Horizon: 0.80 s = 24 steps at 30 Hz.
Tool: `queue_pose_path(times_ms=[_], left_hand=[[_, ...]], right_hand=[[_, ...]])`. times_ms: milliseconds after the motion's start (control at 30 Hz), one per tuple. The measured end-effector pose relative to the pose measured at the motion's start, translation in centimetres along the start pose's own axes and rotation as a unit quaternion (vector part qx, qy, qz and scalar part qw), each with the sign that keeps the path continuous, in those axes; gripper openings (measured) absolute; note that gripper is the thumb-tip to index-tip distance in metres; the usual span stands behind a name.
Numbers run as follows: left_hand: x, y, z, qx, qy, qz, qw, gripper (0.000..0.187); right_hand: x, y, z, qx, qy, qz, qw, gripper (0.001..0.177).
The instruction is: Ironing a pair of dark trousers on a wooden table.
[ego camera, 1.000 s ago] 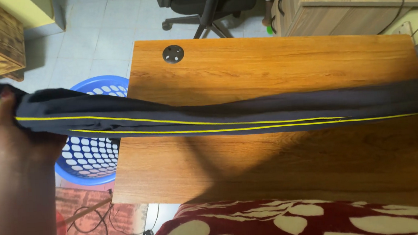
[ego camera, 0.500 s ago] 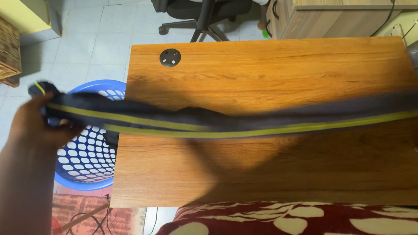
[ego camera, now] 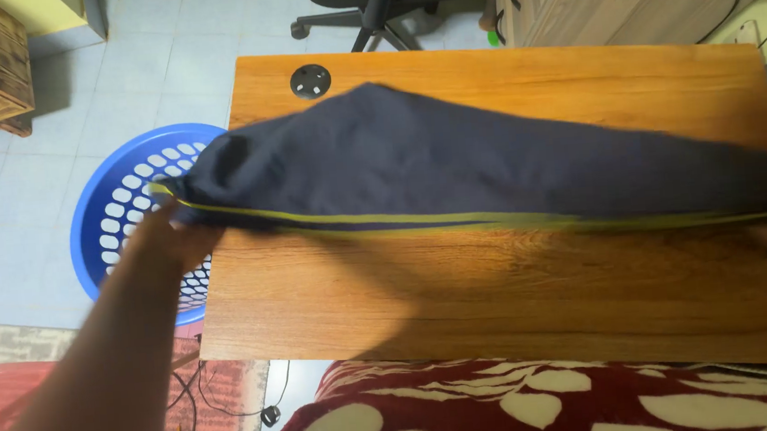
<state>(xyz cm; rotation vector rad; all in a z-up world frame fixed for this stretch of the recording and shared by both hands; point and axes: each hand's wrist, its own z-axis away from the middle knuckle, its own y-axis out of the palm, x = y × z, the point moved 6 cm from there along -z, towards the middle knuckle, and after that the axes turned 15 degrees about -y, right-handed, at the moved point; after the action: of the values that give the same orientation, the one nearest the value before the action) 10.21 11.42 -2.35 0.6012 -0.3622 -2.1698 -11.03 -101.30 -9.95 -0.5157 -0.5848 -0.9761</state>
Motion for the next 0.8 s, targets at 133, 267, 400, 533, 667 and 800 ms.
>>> queue_pose_path(times_ms=[133, 267, 400, 533, 667, 800], left_hand=[[5.5, -3.8, 0.2, -0.171, -0.084, -0.051, 0.980, 0.057], [9.0, -1.8, 2.8, -0.205, -0.084, -0.068, 0.973, 0.055], [9.7, -0.7, 1.6, -0.195, -0.079, -0.109, 0.971, 0.057], [9.8, -1.8, -1.3, -0.181, -0.053, -0.142, 0.972, 0.050], [11.2, -2.7, -1.6, -0.160, -0.064, -0.181, 0.968, 0.039], [12.3, -3.0, 1.3, -0.144, -0.073, -0.207, 0.965, 0.035]], right_hand=[[-8.3, 2.0, 0.3, -0.026, 0.029, 0.013, 0.999, 0.059], [-11.5, 6.2, 7.3, -0.037, 0.013, 0.049, 0.998, 0.070], [-12.7, 9.0, 7.7, 0.029, 0.021, 0.096, 0.995, 0.065], [-12.1, 10.6, 10.3, 0.013, -0.012, 0.100, 0.995, 0.039], [-11.0, 10.1, 13.3, -0.043, -0.097, 0.017, 0.994, 0.034], [-13.7, 6.1, 3.9, -0.058, 0.014, -0.005, 0.998, 0.042]])
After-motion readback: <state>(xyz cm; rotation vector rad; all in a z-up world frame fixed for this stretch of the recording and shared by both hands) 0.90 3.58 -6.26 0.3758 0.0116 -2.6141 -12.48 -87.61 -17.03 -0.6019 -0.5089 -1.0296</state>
